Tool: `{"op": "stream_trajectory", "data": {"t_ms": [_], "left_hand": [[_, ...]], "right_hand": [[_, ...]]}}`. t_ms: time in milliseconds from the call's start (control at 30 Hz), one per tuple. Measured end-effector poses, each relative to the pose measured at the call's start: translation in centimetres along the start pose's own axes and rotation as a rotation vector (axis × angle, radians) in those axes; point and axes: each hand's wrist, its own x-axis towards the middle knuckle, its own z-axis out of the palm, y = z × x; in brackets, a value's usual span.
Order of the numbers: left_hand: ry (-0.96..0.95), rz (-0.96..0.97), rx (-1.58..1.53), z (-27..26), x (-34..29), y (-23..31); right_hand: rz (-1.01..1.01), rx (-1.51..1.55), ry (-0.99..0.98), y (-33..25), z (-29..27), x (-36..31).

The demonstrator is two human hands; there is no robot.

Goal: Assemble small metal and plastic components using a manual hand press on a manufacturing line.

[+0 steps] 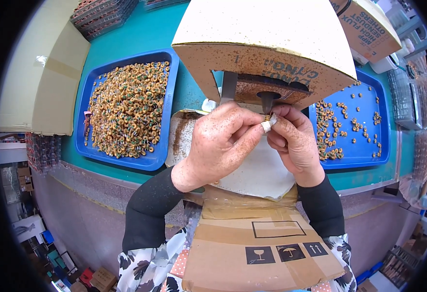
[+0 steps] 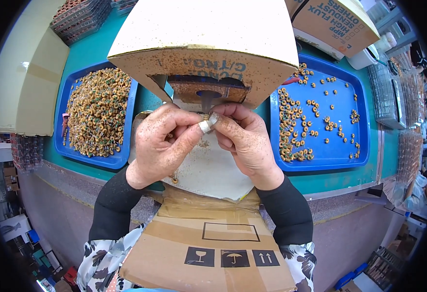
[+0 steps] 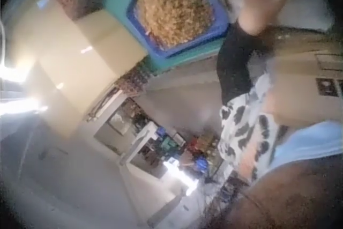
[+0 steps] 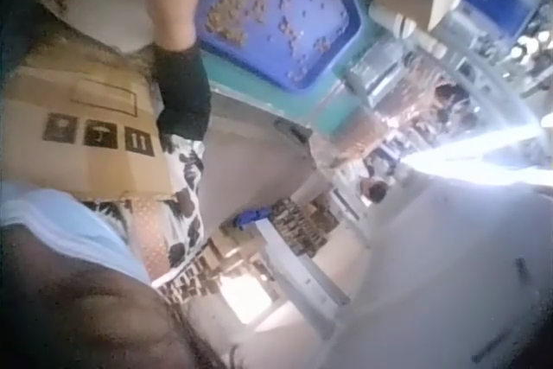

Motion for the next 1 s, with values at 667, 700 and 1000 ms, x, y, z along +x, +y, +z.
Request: {"op": "stream_trajectory", "data": {"t_ms": [667, 700, 1000], "left_hand": [[0.048, 0.026, -0.002, 0.1, -0.6, 0.0], [0.036, 0.036, 0.011, 0.1, -0.6, -0.1], [0.035, 0.015, -0.009, 0.0, -0.2, -0.2]], "right_hand": [[0.082, 0.003, -0.065, -0.2, -0.4, 0.3], [0.084, 0.025, -0.068, -0.2, -0.5, 0.3], [0.056, 0.024, -0.023, 0.0, -0.1, 0.3]]}}
